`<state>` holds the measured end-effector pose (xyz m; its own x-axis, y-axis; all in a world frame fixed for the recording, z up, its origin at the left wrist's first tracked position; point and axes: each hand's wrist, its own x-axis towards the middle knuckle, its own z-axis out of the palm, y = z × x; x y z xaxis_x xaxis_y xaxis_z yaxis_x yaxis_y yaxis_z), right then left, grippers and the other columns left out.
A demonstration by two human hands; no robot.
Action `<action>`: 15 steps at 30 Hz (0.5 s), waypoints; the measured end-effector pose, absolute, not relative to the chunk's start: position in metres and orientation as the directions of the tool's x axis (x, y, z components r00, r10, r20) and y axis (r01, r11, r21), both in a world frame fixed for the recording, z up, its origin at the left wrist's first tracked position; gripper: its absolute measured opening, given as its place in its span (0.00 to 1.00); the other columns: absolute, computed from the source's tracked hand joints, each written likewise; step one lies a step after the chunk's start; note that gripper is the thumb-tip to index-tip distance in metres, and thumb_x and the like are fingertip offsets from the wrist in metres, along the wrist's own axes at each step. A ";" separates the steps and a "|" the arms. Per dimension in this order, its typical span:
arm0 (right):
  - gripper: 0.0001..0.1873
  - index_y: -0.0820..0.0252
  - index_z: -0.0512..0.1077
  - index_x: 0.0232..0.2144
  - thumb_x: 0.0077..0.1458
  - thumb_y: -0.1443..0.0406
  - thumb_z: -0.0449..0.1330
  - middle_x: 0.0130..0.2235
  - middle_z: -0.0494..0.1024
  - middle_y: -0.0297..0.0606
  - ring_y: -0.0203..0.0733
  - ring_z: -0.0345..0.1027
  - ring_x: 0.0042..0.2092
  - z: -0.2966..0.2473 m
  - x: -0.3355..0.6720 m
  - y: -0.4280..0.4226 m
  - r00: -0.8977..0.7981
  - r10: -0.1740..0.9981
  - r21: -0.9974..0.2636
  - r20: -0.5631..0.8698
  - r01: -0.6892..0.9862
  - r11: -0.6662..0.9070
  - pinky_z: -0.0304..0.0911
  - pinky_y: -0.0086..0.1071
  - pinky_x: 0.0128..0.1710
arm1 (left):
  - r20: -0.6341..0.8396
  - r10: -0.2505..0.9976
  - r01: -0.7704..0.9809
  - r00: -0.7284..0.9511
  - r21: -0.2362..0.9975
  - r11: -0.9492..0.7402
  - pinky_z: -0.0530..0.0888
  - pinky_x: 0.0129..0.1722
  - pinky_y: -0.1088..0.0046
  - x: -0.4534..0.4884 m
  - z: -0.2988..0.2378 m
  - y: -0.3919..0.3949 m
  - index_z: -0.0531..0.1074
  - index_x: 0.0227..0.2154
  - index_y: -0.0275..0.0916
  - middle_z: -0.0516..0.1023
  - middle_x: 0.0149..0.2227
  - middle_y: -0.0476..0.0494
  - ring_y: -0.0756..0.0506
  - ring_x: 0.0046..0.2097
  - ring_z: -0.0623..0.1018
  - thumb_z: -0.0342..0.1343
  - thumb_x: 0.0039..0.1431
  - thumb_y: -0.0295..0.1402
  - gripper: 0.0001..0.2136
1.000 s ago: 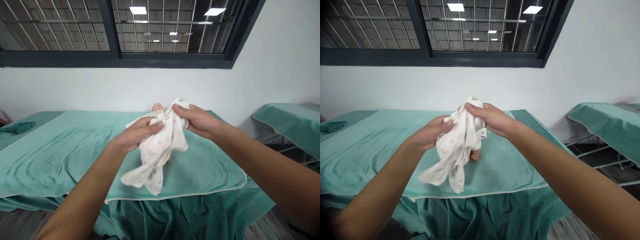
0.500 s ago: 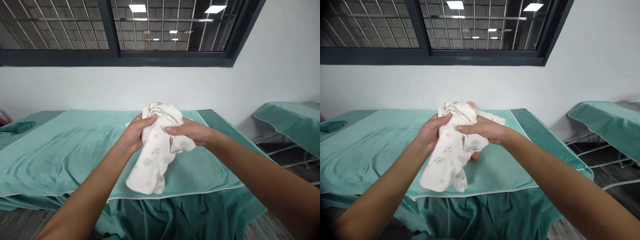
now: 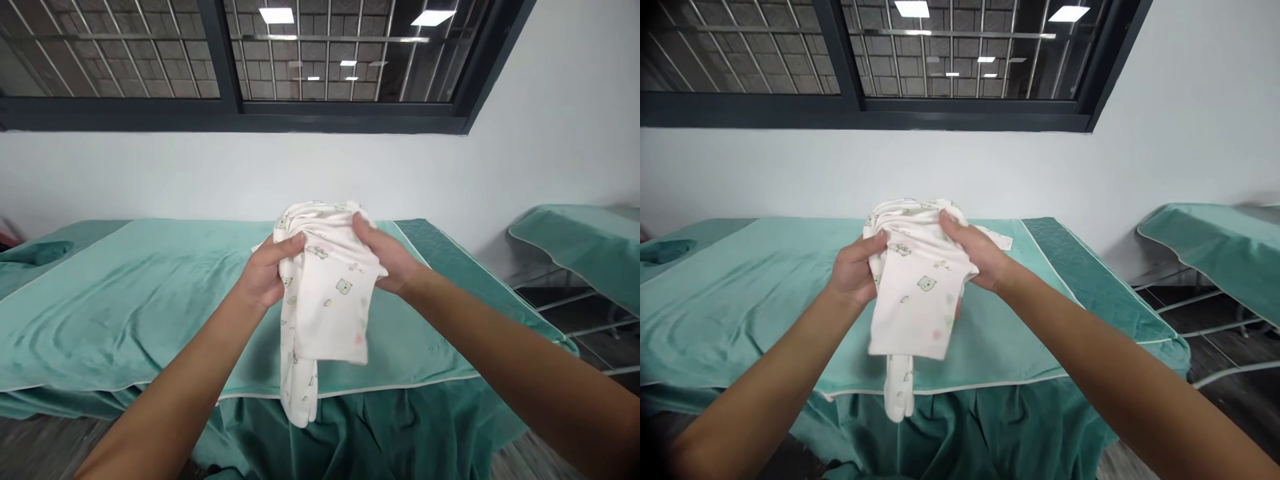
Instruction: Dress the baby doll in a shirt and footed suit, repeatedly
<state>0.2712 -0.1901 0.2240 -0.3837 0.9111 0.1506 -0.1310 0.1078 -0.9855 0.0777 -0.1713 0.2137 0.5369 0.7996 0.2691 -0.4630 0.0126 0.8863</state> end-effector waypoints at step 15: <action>0.21 0.60 0.76 0.43 0.52 0.53 0.71 0.38 0.83 0.43 0.45 0.79 0.38 0.229 0.278 -0.188 -0.656 0.755 -0.999 0.015 0.012 0.031 0.76 0.35 0.35 | 0.174 0.797 0.028 0.578 0.972 -0.233 0.74 0.28 0.68 0.070 0.243 -0.175 0.76 0.38 0.39 0.82 0.35 0.42 0.41 0.32 0.80 0.67 0.53 0.43 0.15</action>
<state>0.2775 -0.1876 0.2286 -0.6556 0.7550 0.0153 0.0124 0.0310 -0.9994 0.0702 -0.1753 0.2431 0.5776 0.7974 0.1744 0.0285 -0.2332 0.9720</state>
